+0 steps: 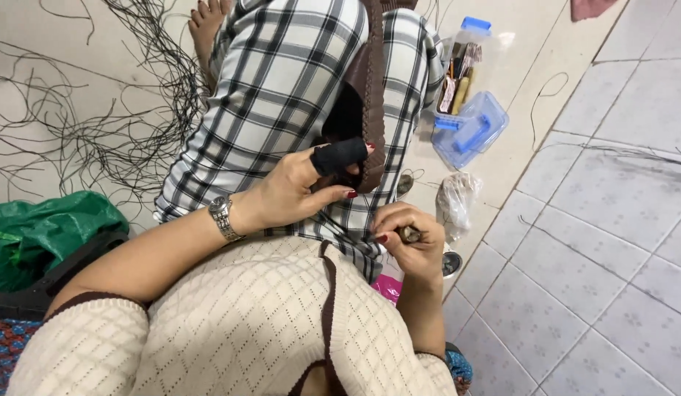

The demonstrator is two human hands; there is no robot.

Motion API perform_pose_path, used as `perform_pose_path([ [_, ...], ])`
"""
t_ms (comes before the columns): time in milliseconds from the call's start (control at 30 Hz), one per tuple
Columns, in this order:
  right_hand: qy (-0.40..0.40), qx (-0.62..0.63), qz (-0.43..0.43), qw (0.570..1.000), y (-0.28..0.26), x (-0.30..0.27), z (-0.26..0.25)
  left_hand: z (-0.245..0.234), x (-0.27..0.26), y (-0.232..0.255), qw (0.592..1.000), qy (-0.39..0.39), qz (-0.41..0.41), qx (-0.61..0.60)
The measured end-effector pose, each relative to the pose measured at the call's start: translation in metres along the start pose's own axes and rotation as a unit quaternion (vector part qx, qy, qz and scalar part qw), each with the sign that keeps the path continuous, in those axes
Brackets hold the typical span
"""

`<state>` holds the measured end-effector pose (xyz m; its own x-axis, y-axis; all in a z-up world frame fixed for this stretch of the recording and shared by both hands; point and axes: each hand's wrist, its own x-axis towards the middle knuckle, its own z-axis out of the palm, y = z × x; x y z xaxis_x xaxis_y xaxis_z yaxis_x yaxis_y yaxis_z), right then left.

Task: A person is hand-sewing a brown sandal strap using a needle and black thread while sitting on the floor.

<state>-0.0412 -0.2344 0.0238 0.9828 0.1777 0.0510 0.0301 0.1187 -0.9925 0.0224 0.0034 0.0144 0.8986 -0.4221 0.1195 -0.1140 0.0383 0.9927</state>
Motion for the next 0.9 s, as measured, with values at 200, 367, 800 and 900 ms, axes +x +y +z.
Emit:
perform_pose_path([
  [200,0.005,-0.202,0.042,0.978,0.037,-0.034,-0.075,0.017,0.001,-0.033,0.999,0.005,0.025,0.027],
  [367,-0.104,-0.178,0.093,0.974,-0.012,0.006,-0.028,-0.021,-0.01,-0.001,0.988,-0.101,-0.081,0.086],
  [800,-0.149,-0.176,0.12,0.966,-0.031,0.004,-0.02,-0.045,0.012,0.086,0.978,-0.097,-0.185,0.026],
  [900,-0.164,-0.127,0.05,0.977,-0.027,0.023,0.025,-0.044,0.011,0.087,0.979,-0.102,-0.177,0.003],
])
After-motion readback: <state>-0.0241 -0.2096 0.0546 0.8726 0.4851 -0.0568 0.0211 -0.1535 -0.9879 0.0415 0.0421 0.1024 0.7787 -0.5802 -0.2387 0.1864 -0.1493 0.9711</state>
